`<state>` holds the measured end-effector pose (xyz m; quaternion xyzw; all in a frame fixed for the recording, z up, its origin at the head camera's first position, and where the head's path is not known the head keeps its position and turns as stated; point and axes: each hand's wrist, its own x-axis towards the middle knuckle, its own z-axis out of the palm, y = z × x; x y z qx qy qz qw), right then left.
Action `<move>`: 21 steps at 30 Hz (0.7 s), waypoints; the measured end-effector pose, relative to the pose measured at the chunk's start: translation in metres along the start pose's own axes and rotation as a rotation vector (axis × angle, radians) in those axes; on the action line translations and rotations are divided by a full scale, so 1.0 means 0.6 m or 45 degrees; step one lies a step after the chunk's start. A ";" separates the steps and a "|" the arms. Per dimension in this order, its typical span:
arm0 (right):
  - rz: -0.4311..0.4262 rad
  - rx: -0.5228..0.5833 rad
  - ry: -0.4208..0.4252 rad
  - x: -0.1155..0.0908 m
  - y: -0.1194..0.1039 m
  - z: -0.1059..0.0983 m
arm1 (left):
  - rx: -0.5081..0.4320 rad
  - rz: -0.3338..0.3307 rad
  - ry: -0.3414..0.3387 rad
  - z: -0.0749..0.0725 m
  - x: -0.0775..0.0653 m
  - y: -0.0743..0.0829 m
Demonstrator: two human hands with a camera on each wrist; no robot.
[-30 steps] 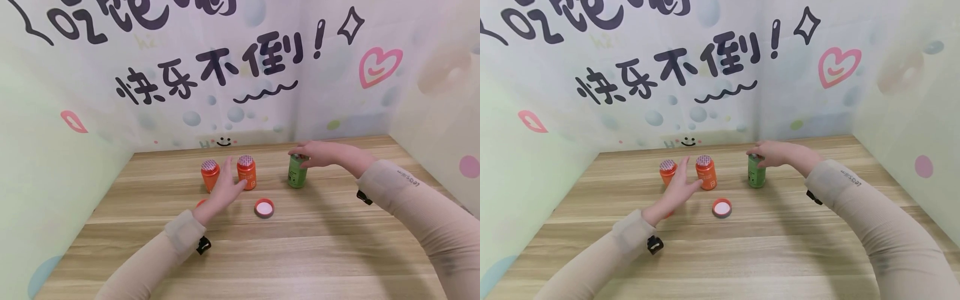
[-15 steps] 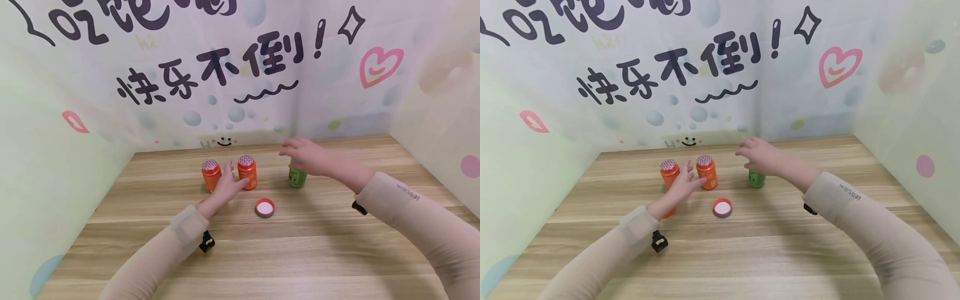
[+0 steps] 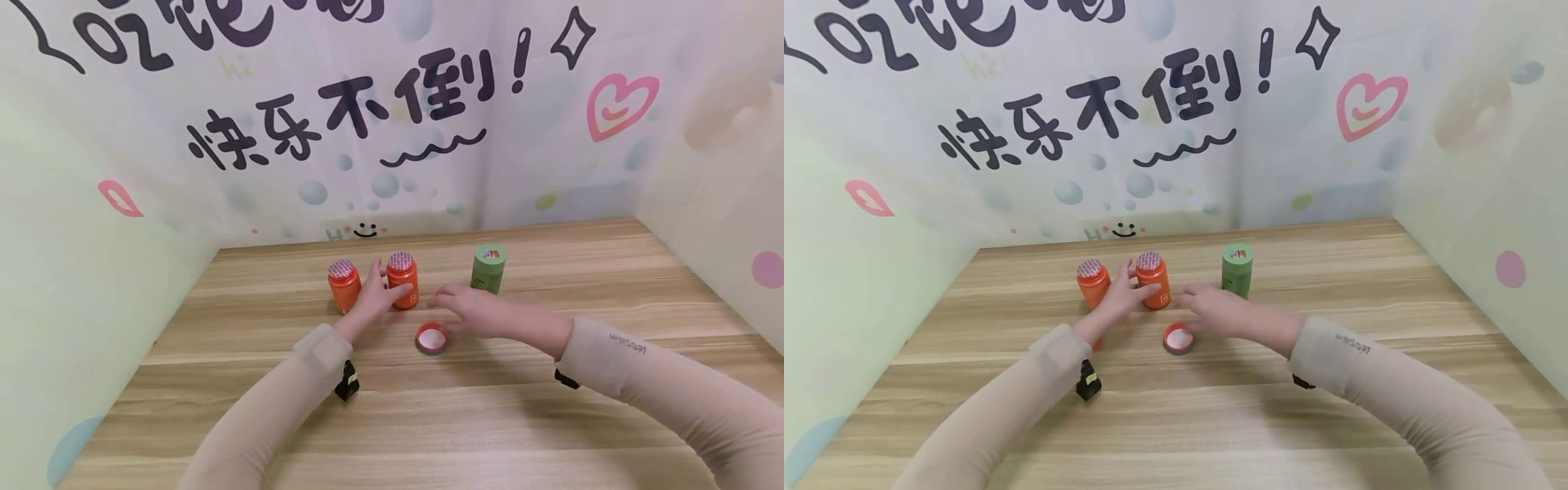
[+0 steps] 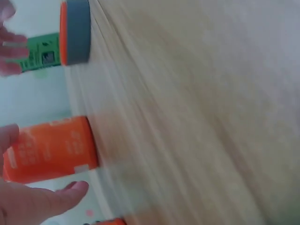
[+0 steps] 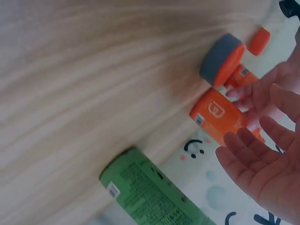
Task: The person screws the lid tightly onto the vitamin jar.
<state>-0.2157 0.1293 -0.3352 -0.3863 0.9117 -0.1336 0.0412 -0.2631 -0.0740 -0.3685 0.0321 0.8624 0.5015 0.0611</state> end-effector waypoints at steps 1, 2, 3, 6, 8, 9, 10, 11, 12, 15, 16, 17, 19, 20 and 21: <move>-0.008 -0.005 -0.014 0.000 0.000 0.006 | -0.003 0.002 -0.001 0.000 0.003 -0.002; -0.005 0.002 -0.034 0.000 -0.001 0.011 | -0.012 0.007 -0.007 0.000 0.005 -0.004; -0.010 0.002 -0.047 0.000 -0.001 0.015 | -0.016 0.012 -0.015 0.000 0.008 -0.006; -0.028 0.008 -0.055 -0.001 -0.001 0.024 | -0.005 0.035 -0.045 0.000 0.015 -0.010; -0.029 0.012 -0.060 -0.001 -0.001 0.027 | 0.010 0.050 -0.058 0.000 0.018 -0.012; -0.035 0.007 -0.060 -0.001 -0.001 0.028 | 0.022 0.053 -0.063 0.000 0.019 -0.012; -0.041 0.005 -0.061 0.000 0.000 0.029 | 0.031 0.052 -0.066 0.001 0.020 -0.012; -0.048 0.002 -0.067 0.002 0.000 0.030 | 0.037 0.052 -0.069 0.001 0.021 -0.013; -0.048 0.004 -0.074 0.003 -0.001 0.030 | 0.039 0.048 -0.069 0.001 0.021 -0.012; -0.031 0.006 -0.113 0.006 -0.001 0.032 | 0.055 0.040 -0.070 0.000 0.021 -0.012; -0.028 0.005 -0.125 0.008 -0.002 0.033 | 0.057 0.041 -0.070 0.000 0.021 -0.011; -0.024 0.003 -0.136 0.009 -0.003 0.033 | 0.059 0.045 -0.071 0.000 0.021 -0.011; -0.003 0.004 -0.162 0.009 -0.005 0.033 | 0.065 0.049 -0.070 0.000 0.021 -0.012; 0.003 0.004 -0.171 0.009 -0.006 0.033 | 0.068 0.052 -0.070 0.000 0.020 -0.012; 0.008 0.001 -0.177 0.009 -0.006 0.033 | 0.067 0.057 -0.072 0.000 0.020 -0.012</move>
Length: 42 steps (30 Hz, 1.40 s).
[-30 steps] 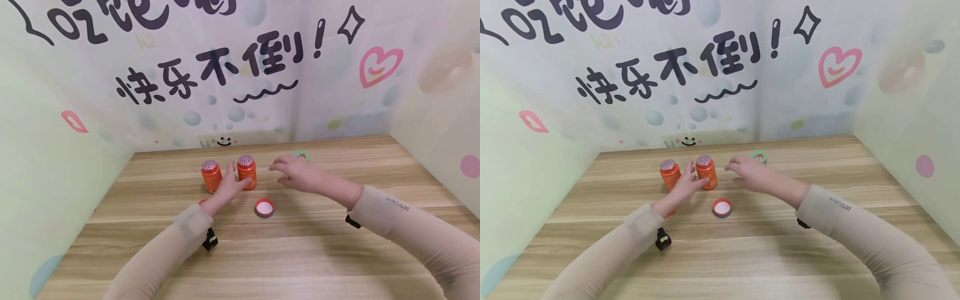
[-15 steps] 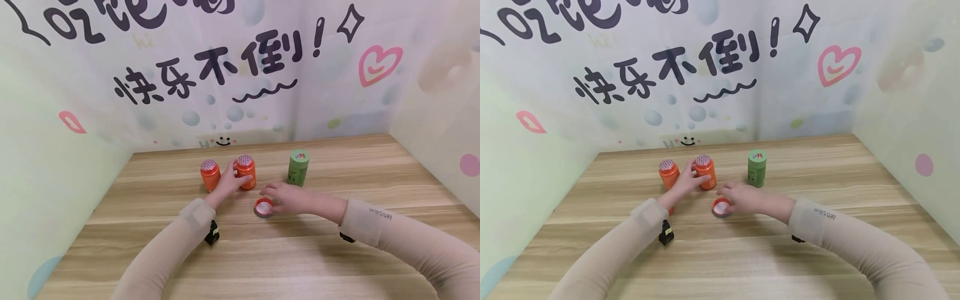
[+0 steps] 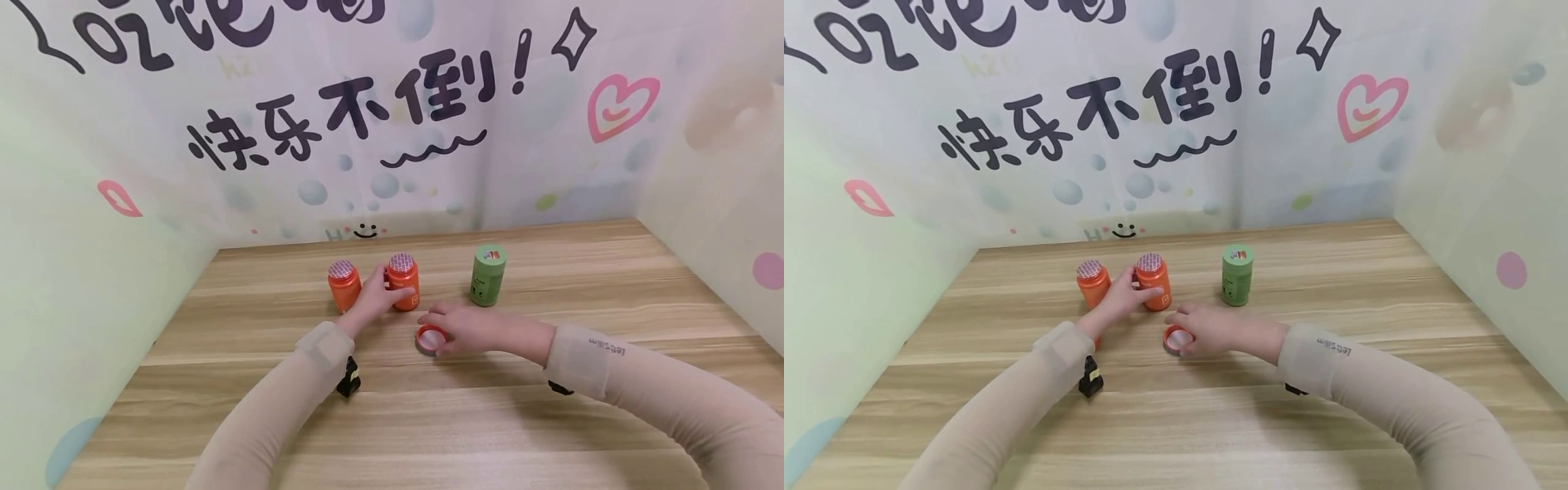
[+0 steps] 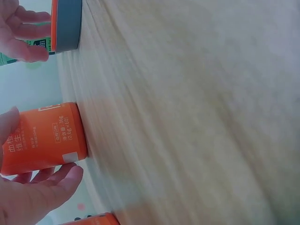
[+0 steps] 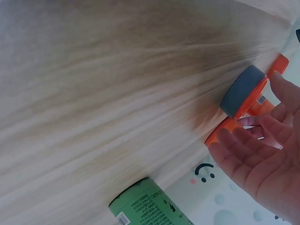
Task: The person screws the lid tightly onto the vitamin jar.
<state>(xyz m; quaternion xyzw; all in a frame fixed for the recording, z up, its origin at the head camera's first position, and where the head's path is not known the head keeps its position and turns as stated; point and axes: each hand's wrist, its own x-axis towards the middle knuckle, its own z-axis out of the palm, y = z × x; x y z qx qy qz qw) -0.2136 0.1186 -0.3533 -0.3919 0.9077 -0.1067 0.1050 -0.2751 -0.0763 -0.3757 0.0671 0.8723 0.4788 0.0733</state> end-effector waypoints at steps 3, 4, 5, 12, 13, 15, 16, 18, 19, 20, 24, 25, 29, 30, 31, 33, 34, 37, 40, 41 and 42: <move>0.006 0.007 -0.014 0.000 0.000 0.001 | 0.004 0.007 -0.003 0.000 -0.002 -0.002; 0.000 0.006 -0.015 0.000 0.001 0.002 | 0.001 0.007 -0.005 -0.001 -0.003 -0.002; -0.011 0.006 -0.016 0.001 0.002 0.003 | -0.004 0.010 -0.007 -0.001 -0.004 -0.003; -0.071 -0.002 -0.060 0.015 0.004 0.010 | 0.004 0.051 -0.030 -0.007 -0.016 -0.002; -0.080 -0.011 -0.064 0.016 0.004 0.012 | 0.007 0.058 -0.037 -0.007 -0.018 -0.001; -0.104 -0.036 -0.064 0.018 0.004 0.014 | 0.009 0.056 -0.049 -0.007 -0.020 -0.001; -0.116 -0.051 -0.060 0.018 0.004 0.016 | 0.007 0.052 -0.054 -0.006 -0.021 0.000; -0.133 -0.073 -0.045 0.018 0.005 0.018 | -0.006 0.038 -0.067 -0.006 -0.020 -0.001; -0.138 -0.081 -0.040 0.018 0.005 0.018 | -0.002 0.037 -0.071 -0.005 -0.020 -0.001; -0.143 -0.083 -0.035 0.017 0.006 0.019 | 0.000 0.031 -0.074 -0.004 -0.019 -0.001; -0.143 -0.089 -0.033 0.018 0.007 0.020 | 0.011 0.017 -0.088 -0.003 -0.020 0.001; -0.143 -0.093 -0.033 0.018 0.008 0.021 | 0.013 0.016 -0.092 -0.002 -0.019 0.001; -0.138 -0.103 -0.030 0.017 0.009 0.020 | 0.019 0.013 -0.109 -0.001 -0.020 0.004; -0.137 -0.099 -0.025 0.016 0.009 0.020 | 0.021 0.014 -0.112 0.000 -0.020 0.005; -0.134 -0.093 -0.021 0.015 0.009 0.019 | 0.020 0.017 -0.114 0.000 -0.020 0.005; -0.131 -0.071 -0.001 0.013 0.010 0.016 | 0.018 0.019 -0.116 0.001 -0.020 0.006; -0.134 -0.060 0.012 0.011 0.010 0.014 | 0.016 0.021 -0.116 0.001 -0.020 0.006; -0.145 -0.037 0.062 0.005 0.013 0.005 | 0.014 0.022 -0.116 0.001 -0.020 0.006; -0.122 -0.037 0.091 0.000 0.017 -0.007 | 0.019 0.023 -0.119 0.001 -0.020 0.007; -0.109 -0.036 0.096 -0.001 0.019 -0.012 | 0.022 0.024 -0.120 0.001 -0.020 0.007; -0.086 -0.034 0.096 -0.002 0.020 -0.017 | 0.023 0.026 -0.123 0.001 -0.020 0.007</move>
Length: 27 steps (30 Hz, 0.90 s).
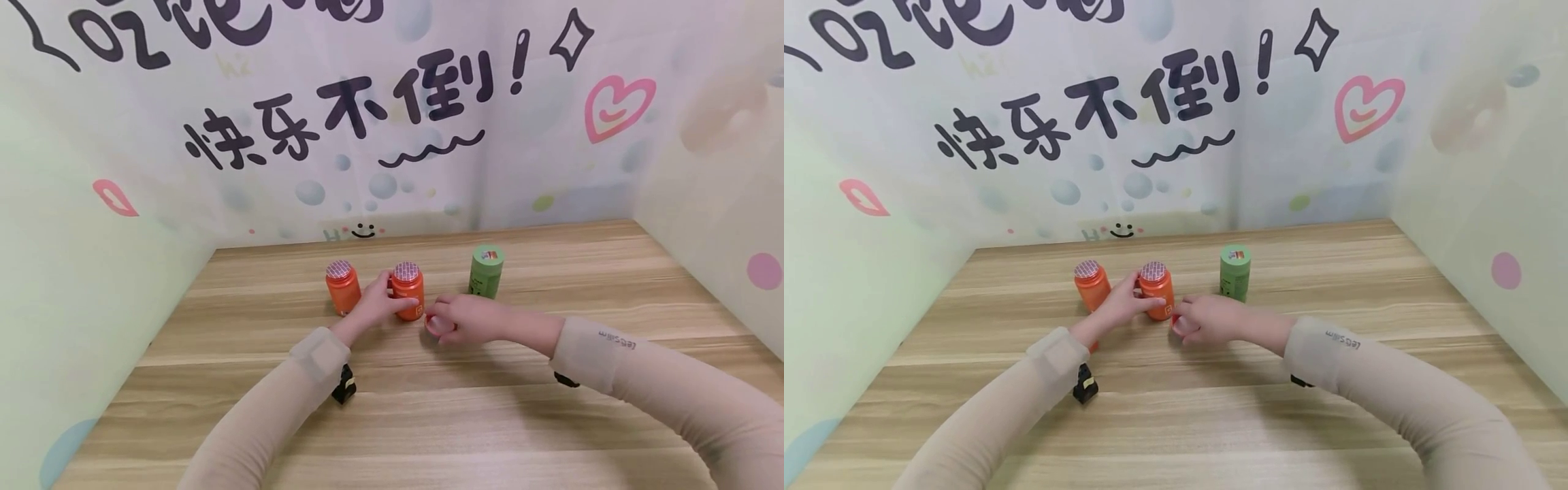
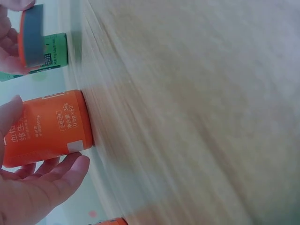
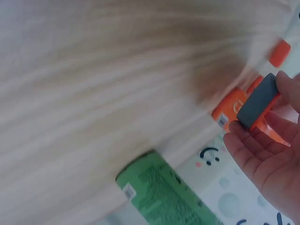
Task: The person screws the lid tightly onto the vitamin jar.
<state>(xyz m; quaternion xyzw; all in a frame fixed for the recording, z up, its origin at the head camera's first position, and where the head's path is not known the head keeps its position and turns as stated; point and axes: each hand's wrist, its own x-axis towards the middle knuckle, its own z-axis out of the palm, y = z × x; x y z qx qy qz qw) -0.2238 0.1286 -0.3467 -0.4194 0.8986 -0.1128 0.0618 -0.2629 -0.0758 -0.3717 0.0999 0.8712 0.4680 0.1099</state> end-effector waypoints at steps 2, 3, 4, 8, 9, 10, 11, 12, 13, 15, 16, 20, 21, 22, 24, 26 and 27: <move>0.038 -0.001 0.016 -0.001 0.003 -0.010 | 0.004 0.004 -0.002 0.000 -0.001 0.001; 0.057 0.010 0.028 -0.001 0.003 -0.015 | 0.004 0.008 -0.003 0.000 -0.001 0.002; 0.073 0.021 0.043 -0.001 0.004 -0.021 | 0.004 0.010 -0.002 0.000 -0.002 0.002; 0.172 0.094 0.116 0.002 0.004 -0.041 | 0.005 0.007 -0.001 0.000 -0.002 0.003; 0.194 0.110 0.134 0.003 0.004 -0.045 | 0.005 0.003 -0.002 0.000 -0.003 0.003; 0.218 0.116 0.146 0.004 0.005 -0.049 | 0.006 -0.002 -0.002 0.001 -0.002 0.003; 0.245 0.122 0.159 0.005 0.005 -0.052 | 0.005 -0.006 -0.004 0.001 -0.002 0.004; 0.269 0.119 0.168 0.007 0.006 -0.054 | 0.006 -0.009 -0.005 0.001 -0.002 0.004; 0.289 0.117 0.170 0.009 0.007 -0.056 | 0.004 -0.010 -0.005 0.001 -0.002 0.004; 0.318 0.118 0.172 0.015 0.008 -0.061 | 0.003 -0.012 -0.003 0.000 -0.001 0.003; 0.338 0.123 0.169 0.018 0.008 -0.063 | 0.004 -0.009 -0.001 0.000 -0.001 0.003; 0.381 0.172 0.155 0.029 0.005 -0.073 | 0.010 0.009 -0.001 -0.002 -0.001 0.001; 0.384 0.180 0.152 0.032 0.005 -0.075 | 0.010 0.014 -0.003 -0.002 -0.002 0.001; 0.387 0.191 0.150 0.033 0.004 -0.077 | 0.011 0.019 -0.007 -0.002 -0.002 0.001; 0.375 0.196 0.145 0.036 0.002 -0.080 | 0.008 0.030 -0.015 -0.002 -0.002 0.001; 0.361 0.182 0.142 0.038 0.000 -0.083 | 0.006 0.036 -0.018 -0.002 -0.001 0.001; 0.353 0.171 0.143 0.039 0.000 -0.083 | 0.005 0.042 -0.019 -0.002 -0.001 0.001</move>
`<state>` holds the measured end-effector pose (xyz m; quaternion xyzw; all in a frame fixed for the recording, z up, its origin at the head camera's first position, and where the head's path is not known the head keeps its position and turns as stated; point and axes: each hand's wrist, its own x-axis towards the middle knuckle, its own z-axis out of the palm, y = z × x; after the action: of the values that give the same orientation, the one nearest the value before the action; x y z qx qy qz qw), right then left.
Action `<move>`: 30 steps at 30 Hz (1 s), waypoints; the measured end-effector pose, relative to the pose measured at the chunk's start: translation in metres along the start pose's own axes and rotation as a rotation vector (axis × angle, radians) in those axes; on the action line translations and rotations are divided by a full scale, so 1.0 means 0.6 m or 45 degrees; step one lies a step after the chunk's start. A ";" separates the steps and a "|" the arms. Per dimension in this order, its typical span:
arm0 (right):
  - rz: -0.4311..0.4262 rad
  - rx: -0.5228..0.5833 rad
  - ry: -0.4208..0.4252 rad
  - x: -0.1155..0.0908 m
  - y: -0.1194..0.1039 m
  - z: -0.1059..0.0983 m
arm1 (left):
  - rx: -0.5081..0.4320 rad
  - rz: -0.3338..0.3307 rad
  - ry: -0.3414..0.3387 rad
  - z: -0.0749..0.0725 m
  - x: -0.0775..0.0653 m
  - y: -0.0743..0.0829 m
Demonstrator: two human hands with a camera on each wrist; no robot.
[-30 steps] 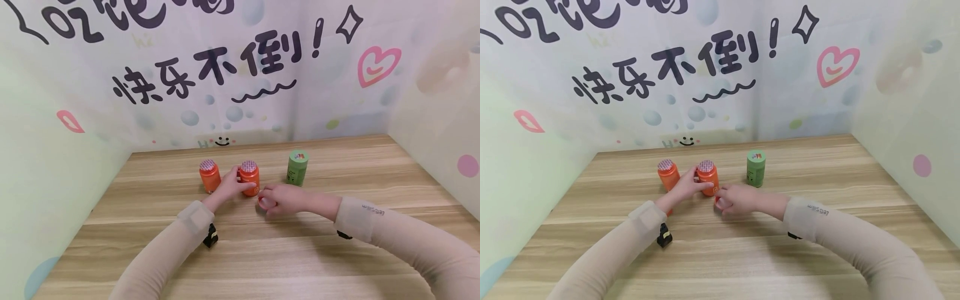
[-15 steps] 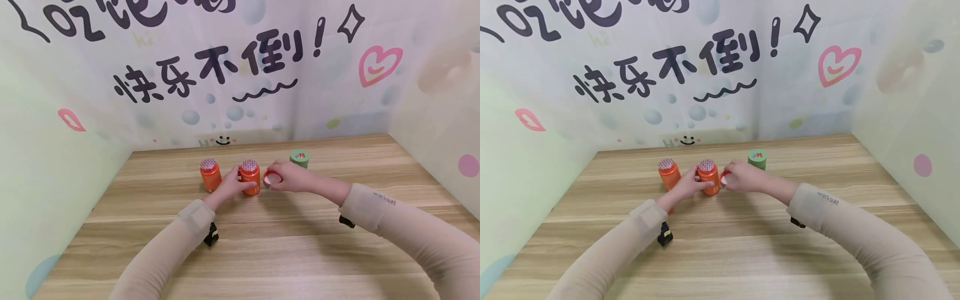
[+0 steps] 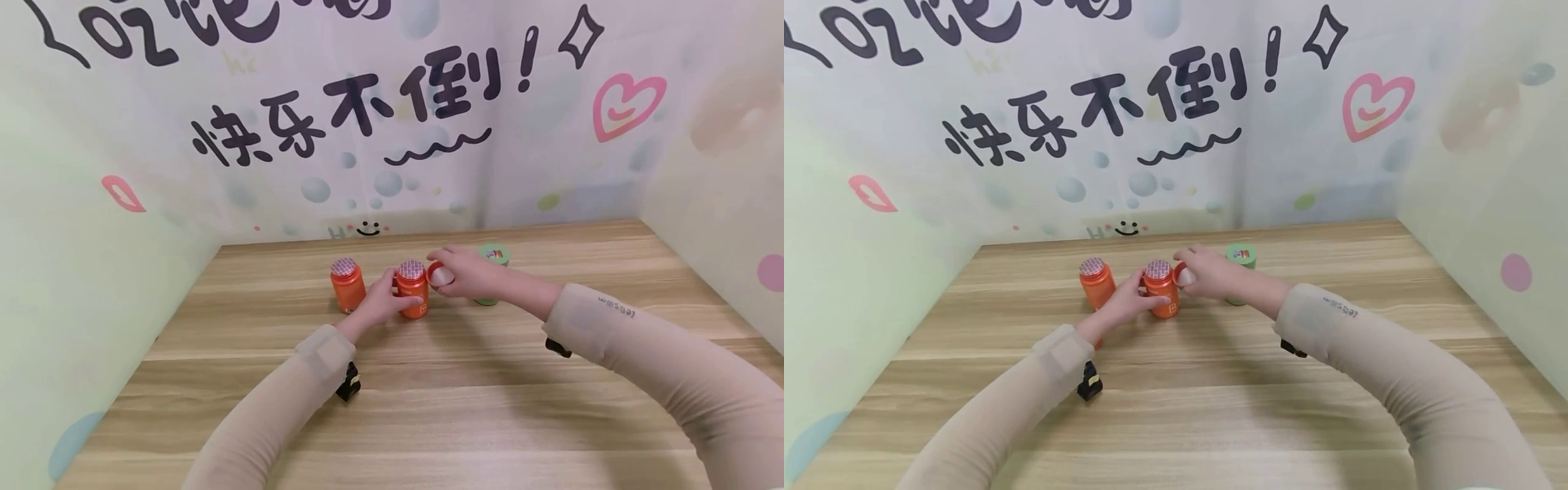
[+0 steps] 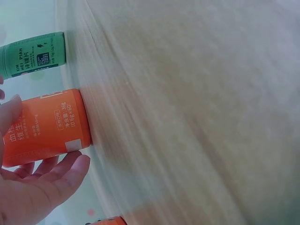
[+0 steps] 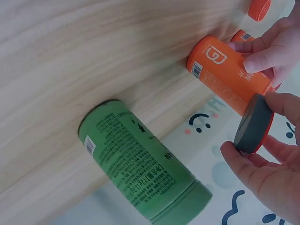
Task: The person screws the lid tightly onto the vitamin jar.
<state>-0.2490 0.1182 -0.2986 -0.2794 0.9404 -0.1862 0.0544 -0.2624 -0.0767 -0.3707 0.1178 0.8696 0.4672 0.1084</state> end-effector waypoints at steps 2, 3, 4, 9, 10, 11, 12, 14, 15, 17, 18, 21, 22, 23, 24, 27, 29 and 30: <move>-0.004 -0.018 0.004 0.001 -0.001 -0.002 | -0.004 0.005 0.000 0.001 0.001 0.000; 0.000 -0.025 0.006 0.002 -0.002 -0.003 | -0.005 0.007 0.001 0.001 0.001 0.000; 0.003 -0.028 0.007 0.003 -0.002 -0.004 | -0.004 0.009 0.003 0.001 0.001 0.000; -0.006 -0.032 0.008 0.009 -0.006 -0.010 | -0.008 0.016 0.003 0.003 0.002 -0.001; -0.024 -0.036 0.009 0.010 -0.007 -0.011 | -0.009 0.017 0.003 0.003 0.002 -0.001; -0.045 -0.051 0.012 0.011 -0.008 -0.012 | -0.012 0.016 0.003 0.003 0.002 -0.001; -0.071 -0.061 0.014 0.012 -0.009 -0.013 | -0.014 0.013 0.004 0.003 0.001 -0.001; -0.102 -0.067 0.017 0.014 -0.012 -0.015 | -0.019 0.014 0.004 0.002 0.000 -0.001; -0.114 -0.072 0.019 0.015 -0.013 -0.016 | -0.021 0.016 0.002 0.002 0.000 -0.001; -0.134 -0.086 0.026 0.019 -0.016 -0.018 | -0.021 0.020 0.002 0.001 -0.001 -0.001; -0.141 -0.081 0.024 0.021 -0.019 -0.019 | -0.021 0.023 0.002 0.001 -0.001 -0.001; -0.168 -0.087 0.022 0.028 -0.024 -0.020 | -0.024 0.034 -0.006 -0.001 -0.001 0.000; -0.182 -0.085 0.017 0.030 -0.025 -0.021 | -0.022 0.043 -0.007 -0.001 -0.001 0.000; -0.195 -0.082 0.009 0.033 -0.026 -0.021 | -0.023 0.049 -0.008 -0.001 -0.001 0.000; -0.204 -0.075 -0.003 0.036 -0.027 -0.022 | -0.023 0.052 -0.010 -0.001 -0.001 0.000; -0.227 -0.050 -0.042 0.044 -0.029 -0.025 | -0.020 0.052 -0.015 0.000 -0.001 -0.001; -0.250 -0.038 -0.062 0.048 -0.030 -0.027 | -0.022 0.042 -0.020 0.000 -0.001 -0.001; -0.265 -0.036 -0.067 0.051 -0.030 -0.029 | -0.025 0.041 -0.022 0.000 -0.001 -0.001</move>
<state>-0.2688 0.0931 -0.2758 -0.3812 0.9070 -0.1700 0.0556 -0.2618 -0.0775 -0.3710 0.1347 0.8620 0.4763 0.1096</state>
